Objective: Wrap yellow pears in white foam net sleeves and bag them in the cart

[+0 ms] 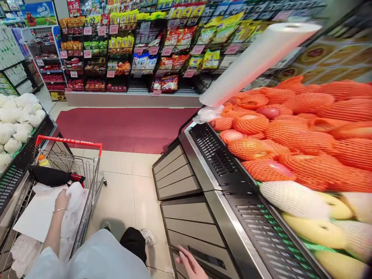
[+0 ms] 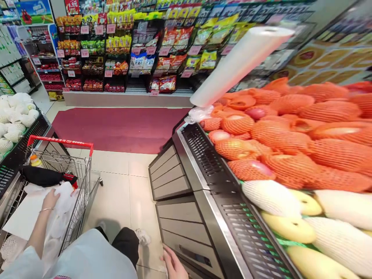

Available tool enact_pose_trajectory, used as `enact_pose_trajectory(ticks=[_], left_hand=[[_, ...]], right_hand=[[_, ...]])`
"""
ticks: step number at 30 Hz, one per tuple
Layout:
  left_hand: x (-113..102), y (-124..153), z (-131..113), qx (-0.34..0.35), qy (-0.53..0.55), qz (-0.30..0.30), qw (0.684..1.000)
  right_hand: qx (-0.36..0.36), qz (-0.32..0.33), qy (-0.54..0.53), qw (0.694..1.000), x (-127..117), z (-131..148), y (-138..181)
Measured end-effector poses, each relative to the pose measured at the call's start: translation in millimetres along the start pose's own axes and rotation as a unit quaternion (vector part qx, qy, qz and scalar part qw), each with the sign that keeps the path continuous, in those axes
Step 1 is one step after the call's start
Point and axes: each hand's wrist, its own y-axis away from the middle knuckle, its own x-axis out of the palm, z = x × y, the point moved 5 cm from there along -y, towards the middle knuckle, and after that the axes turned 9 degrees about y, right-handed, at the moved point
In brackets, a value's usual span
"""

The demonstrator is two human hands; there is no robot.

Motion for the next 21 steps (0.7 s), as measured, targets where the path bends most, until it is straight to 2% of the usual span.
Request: enact_pose_trajectory(ticks=[2,3,5,8,11,13,15,18,21], left_hand=[[-12,3,-39,0.078,0.029,0.016,0.996],[-11,8,-62,0.121,0.046,0.034,0.991],[5,26,-111,0.201,0.075,0.089,0.973],[62,71,-177,0.289,0.09,0.216,0.928],[133,125,-224,0.343,0.066,0.355,0.867],[173,158,-247,0.37,0.046,0.426,0.824],[203,185,-268,0.392,0.028,0.48,0.784],[233,216,-299,0.42,0.006,0.542,0.728],[259,242,-335,0.445,-0.001,0.575,0.686]], right_hand=[[-0.039,-0.018,-0.024,0.999,-2,31,1],[-0.063,-0.028,-0.045,0.997,-4,50,4],[-0.126,-0.035,-0.079,0.988,-8,94,15],[-0.251,-0.072,-0.127,0.957,-26,158,40],[-0.325,-0.158,-0.15,0.92,-58,189,62],[-0.34,-0.17,-0.158,0.911,-79,188,69],[-0.337,-0.163,-0.164,0.913,-99,174,71],[-0.338,-0.162,-0.162,0.913,-129,146,73],[-0.354,-0.138,-0.136,0.915,-151,128,76]])
